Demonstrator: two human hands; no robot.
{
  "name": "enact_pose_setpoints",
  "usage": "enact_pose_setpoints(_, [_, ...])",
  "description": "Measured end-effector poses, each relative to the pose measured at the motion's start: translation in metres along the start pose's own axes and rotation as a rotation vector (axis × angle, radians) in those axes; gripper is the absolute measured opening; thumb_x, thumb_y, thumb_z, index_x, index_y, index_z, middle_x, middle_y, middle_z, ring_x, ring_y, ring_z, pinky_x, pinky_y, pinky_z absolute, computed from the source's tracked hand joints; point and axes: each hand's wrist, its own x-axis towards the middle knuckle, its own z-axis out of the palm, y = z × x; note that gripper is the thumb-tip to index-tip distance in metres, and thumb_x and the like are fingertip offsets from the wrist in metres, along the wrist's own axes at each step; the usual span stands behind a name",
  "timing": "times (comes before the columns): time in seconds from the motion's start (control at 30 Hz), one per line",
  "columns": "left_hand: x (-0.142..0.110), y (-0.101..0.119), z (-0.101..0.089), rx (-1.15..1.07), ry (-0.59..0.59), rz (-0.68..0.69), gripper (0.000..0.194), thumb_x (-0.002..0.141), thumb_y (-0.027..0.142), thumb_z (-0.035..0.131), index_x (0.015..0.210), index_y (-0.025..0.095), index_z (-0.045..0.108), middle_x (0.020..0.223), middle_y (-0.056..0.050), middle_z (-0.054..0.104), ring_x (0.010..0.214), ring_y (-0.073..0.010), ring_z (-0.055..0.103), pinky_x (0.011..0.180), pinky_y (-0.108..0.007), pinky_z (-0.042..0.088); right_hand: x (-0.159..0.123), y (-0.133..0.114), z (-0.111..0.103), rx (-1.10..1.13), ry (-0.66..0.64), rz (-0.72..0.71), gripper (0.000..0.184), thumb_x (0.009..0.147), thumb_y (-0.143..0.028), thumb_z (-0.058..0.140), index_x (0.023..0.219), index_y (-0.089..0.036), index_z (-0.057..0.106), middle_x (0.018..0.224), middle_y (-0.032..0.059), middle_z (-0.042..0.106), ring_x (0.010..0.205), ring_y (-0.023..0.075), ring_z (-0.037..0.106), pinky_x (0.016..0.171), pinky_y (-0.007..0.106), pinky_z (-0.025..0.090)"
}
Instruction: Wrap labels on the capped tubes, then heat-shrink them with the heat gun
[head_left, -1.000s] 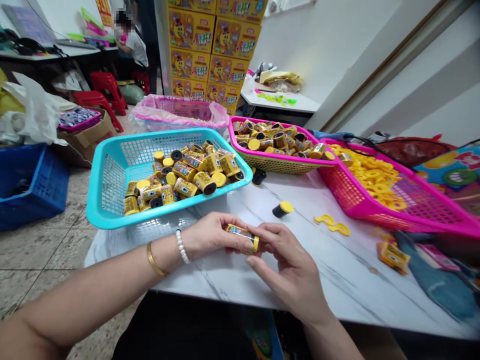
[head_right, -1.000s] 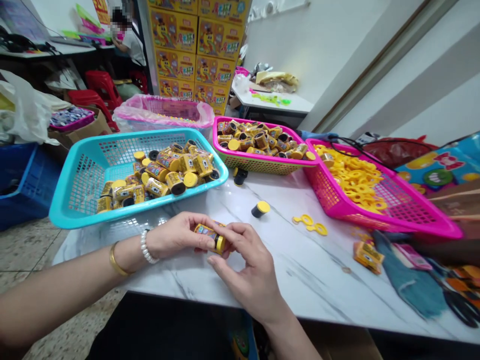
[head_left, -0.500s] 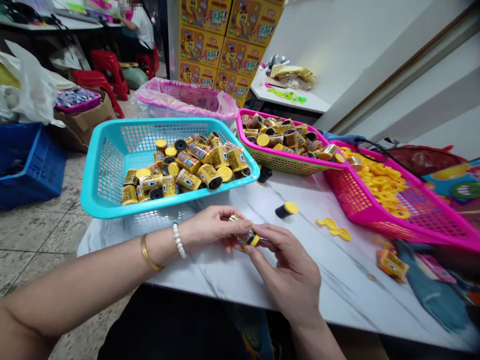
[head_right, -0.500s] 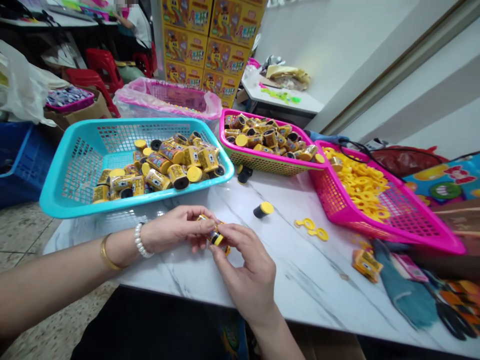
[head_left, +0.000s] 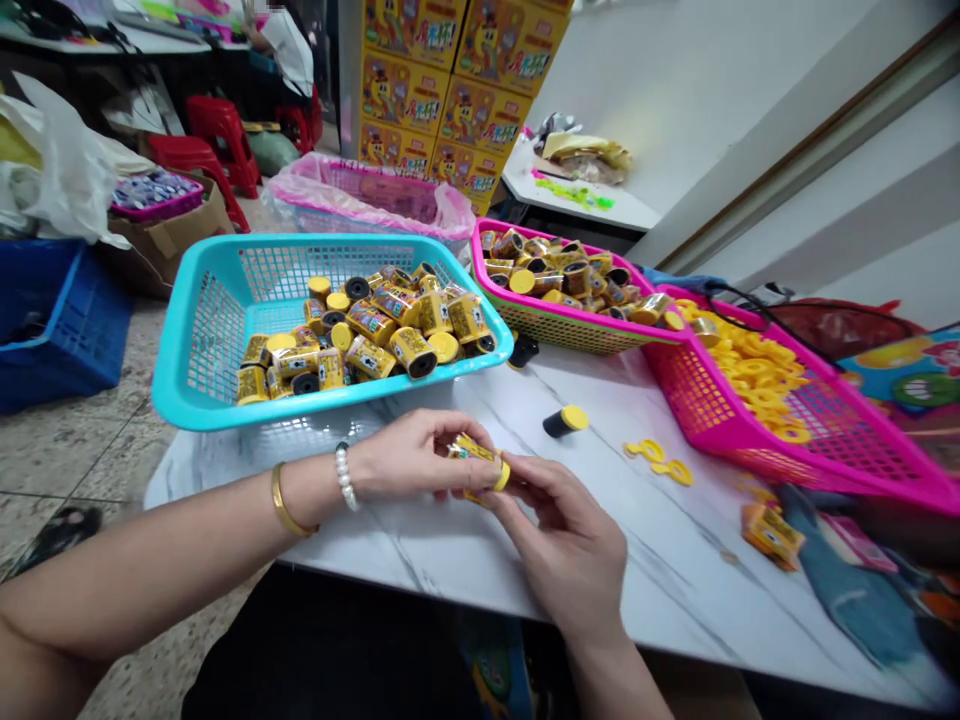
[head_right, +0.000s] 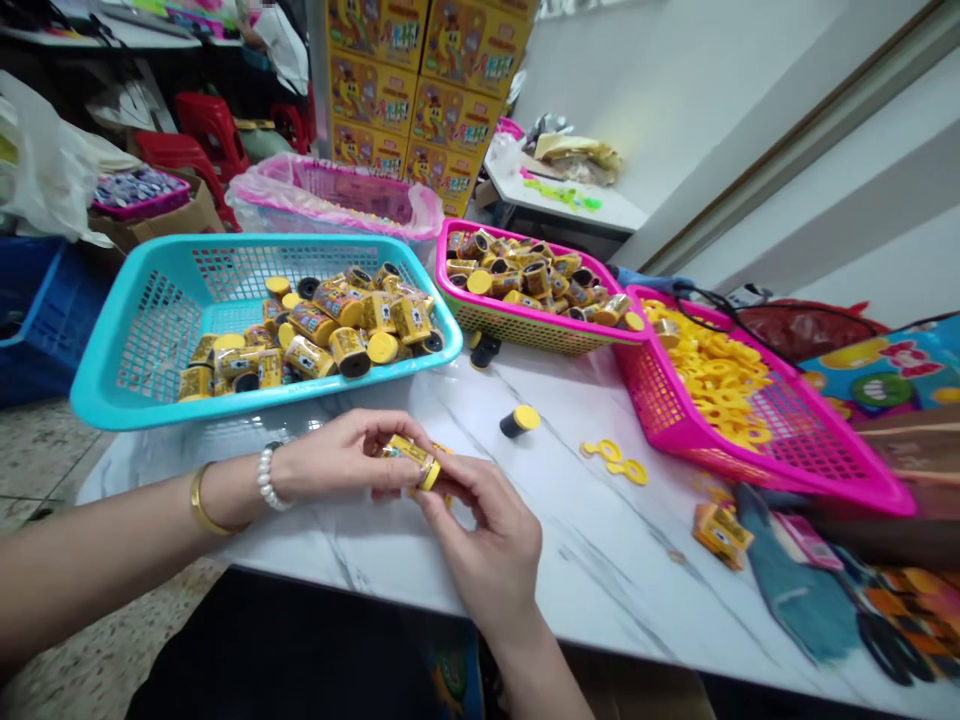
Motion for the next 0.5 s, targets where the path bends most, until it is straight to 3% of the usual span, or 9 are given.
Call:
enact_pose_setpoints(0.1, [0.001, 0.0, -0.002, -0.012, 0.003, -0.061, 0.048, 0.076, 0.058, 0.071, 0.095, 0.015, 0.062, 0.06, 0.001, 0.059, 0.047, -0.0108, 0.052, 0.047, -0.022, 0.041, 0.0, 0.003, -0.004, -0.137, 0.058, -0.217, 0.04, 0.077, -0.006, 0.075, 0.11, -0.029, 0.072, 0.105, 0.0062, 0.072, 0.096, 0.0225, 0.071, 0.084, 0.041, 0.062])
enact_pose_setpoints(0.17, [0.004, -0.003, -0.002, -0.024, 0.015, -0.053, 0.044, 0.076, 0.056, 0.072, 0.088, 0.015, 0.061, 0.06, 0.001, 0.058, 0.047, -0.0095, 0.05, 0.047, -0.021, 0.039, -0.001, 0.003, -0.006, -0.171, 0.077, -0.228, 0.039, 0.074, -0.007, 0.076, 0.107, -0.028, 0.073, 0.103, 0.0061, 0.073, 0.093, 0.0224, 0.072, 0.083, 0.041, 0.063])
enact_pose_setpoints(0.37, [0.002, -0.007, 0.004, 0.058, 0.061, 0.111, 0.025, 0.083, 0.037, 0.067, 0.094, 0.015, 0.063, 0.077, -0.001, 0.062, 0.06, -0.0085, 0.051, 0.054, -0.019, 0.039, 0.004, -0.007, -0.001, 0.233, 0.059, 0.373, 0.022, 0.071, -0.025, 0.083, 0.091, -0.021, 0.076, 0.087, 0.0045, 0.079, 0.075, 0.0218, 0.076, 0.073, 0.039, 0.067])
enact_pose_setpoints(0.5, [0.0, -0.002, 0.001, 0.119, 0.037, 0.104, 0.037, 0.082, 0.046, 0.069, 0.101, 0.015, 0.064, 0.072, 0.0, 0.061, 0.058, -0.0096, 0.053, 0.053, -0.02, 0.04, 0.006, -0.009, 0.0, 0.32, 0.03, 0.451, 0.025, 0.072, -0.029, 0.083, 0.094, -0.02, 0.075, 0.089, 0.0052, 0.079, 0.08, 0.022, 0.076, 0.075, 0.037, 0.066])
